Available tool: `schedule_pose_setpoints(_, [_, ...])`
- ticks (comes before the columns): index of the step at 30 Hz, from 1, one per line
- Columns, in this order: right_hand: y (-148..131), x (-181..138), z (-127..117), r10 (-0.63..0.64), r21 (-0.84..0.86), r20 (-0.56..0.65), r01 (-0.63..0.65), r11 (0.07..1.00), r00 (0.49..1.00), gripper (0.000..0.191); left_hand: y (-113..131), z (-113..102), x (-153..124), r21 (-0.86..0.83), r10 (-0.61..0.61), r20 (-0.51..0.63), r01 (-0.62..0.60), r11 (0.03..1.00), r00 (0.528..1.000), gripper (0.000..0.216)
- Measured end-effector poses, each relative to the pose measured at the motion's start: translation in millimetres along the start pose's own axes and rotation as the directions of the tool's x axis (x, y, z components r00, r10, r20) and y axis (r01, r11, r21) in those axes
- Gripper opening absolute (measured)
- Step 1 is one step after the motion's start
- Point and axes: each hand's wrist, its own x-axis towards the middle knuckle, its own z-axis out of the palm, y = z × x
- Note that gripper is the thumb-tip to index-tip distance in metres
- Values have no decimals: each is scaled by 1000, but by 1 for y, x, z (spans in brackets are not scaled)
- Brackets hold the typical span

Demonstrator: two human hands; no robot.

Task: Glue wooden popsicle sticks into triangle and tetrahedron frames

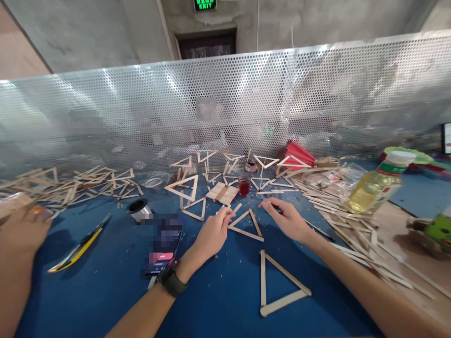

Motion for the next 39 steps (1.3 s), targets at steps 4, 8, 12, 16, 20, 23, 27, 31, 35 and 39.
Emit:
schedule_pose_setpoints(4, [-4,-1,0,-53,-93,25,55,994,998,39,1,-1,3,-108,-24,-46,19,994,999,23])
schedule_pose_setpoints(8, [-5,-1,1,-178,-154,53,184,971,983,33,-1,1,6,-272,-53,-61,35,962,997,23])
schedule_pose_setpoints(12, [-2,-1,1,-213,-184,82,225,957,974,34,-5,2,7,-323,-59,-74,32,946,996,24])
schedule_pose_setpoints(16, [2,-2,1,-214,-172,157,240,955,964,31,-2,0,5,-248,-43,-43,31,968,998,20])
schedule_pose_setpoints(20, [8,-4,6,-224,-222,235,276,935,946,28,1,0,5,-240,-36,-38,26,970,999,20])
schedule_pose_setpoints(23, [12,-4,9,-211,-271,262,282,920,942,20,0,0,5,-251,-35,-32,25,968,999,21])
schedule_pose_setpoints(27, [10,-3,8,-191,-259,269,262,929,944,15,1,-1,5,-216,-30,-24,24,976,999,21])
schedule_pose_setpoints(31, [3,-3,7,-194,-228,215,243,943,957,15,2,-1,5,-202,-33,-45,23,979,998,19])
schedule_pose_setpoints(35, [-3,-3,7,-130,-224,107,152,963,986,18,1,0,5,-211,-40,-59,27,977,997,18])
schedule_pose_setpoints(39, [-6,-4,7,-63,-169,15,65,983,998,18,2,0,4,-164,-17,-63,7,986,998,14])
